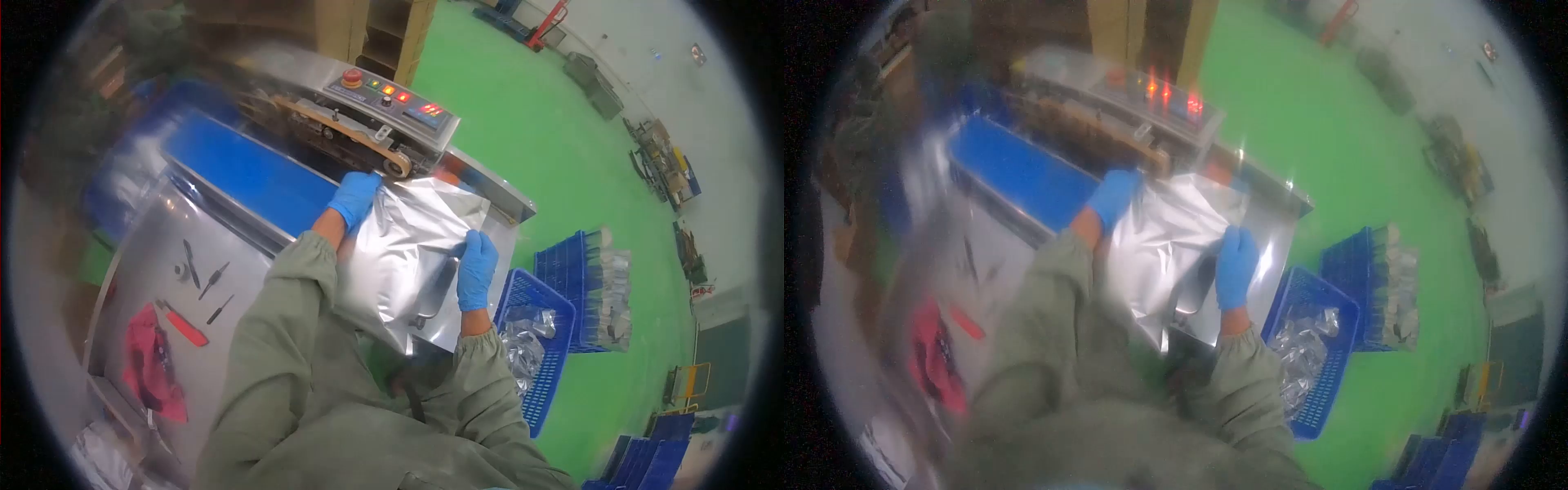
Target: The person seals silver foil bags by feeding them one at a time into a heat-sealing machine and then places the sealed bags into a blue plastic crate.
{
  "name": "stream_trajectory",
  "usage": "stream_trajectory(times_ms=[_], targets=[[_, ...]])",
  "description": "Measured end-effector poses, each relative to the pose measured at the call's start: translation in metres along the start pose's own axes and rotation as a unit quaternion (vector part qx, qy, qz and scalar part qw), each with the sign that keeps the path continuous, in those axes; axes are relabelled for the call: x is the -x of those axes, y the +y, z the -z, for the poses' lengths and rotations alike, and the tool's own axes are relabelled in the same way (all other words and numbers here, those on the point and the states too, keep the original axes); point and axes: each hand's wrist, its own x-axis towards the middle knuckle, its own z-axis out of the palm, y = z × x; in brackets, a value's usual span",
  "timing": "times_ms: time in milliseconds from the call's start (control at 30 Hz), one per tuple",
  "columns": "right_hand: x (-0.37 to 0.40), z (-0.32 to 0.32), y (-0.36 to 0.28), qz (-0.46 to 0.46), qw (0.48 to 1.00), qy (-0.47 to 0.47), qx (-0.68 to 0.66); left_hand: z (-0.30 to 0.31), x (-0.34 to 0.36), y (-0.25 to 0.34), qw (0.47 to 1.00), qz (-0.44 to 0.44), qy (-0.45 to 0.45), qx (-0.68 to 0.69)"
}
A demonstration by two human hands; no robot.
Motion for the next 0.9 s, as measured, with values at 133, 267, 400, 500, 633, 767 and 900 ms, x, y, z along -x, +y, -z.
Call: stream_trajectory(times_ms=[133, 267, 400, 500, 633, 767, 900], targets=[[0.005, -0.001, -0.014, -0.016, 0.995, -0.076, -0.066, 0.034, 0.005, 0.029, 0.998, 0.059, 0.023, 0.024], [0.002, 0.058, 0.021, -0.043, 0.994, -0.088, 0.051, 0.073, -0.001, 0.015, 0.995, 0.012, -0.048, -0.086], [0.01, 0.167, 0.153, -0.147, 0.984, -0.029, 0.092, 0.105, 0.031, 0.036, 0.971, -0.004, -0.001, -0.241], [0.043, 0.263, 0.294, -0.256, 0.958, -0.015, 0.128, 0.12, 0.072, 0.061, 0.944, 0.06, 0.017, -0.323], [0.093, 0.301, 0.36, -0.331, 0.893, 0.022, 0.304, 0.116, 0.127, 0.09, 0.922, 0.036, 0.054, -0.381], [0.104, 0.303, 0.446, -0.361, 0.911, -0.033, 0.198, 0.138, 0.187, 0.06, 0.887, 0.038, 0.139, -0.438], [0.098, 0.273, 0.477, -0.341, 0.851, -0.074, 0.393, 0.127, 0.223, 0.078, 0.88, 0.089, 0.127, -0.448]])
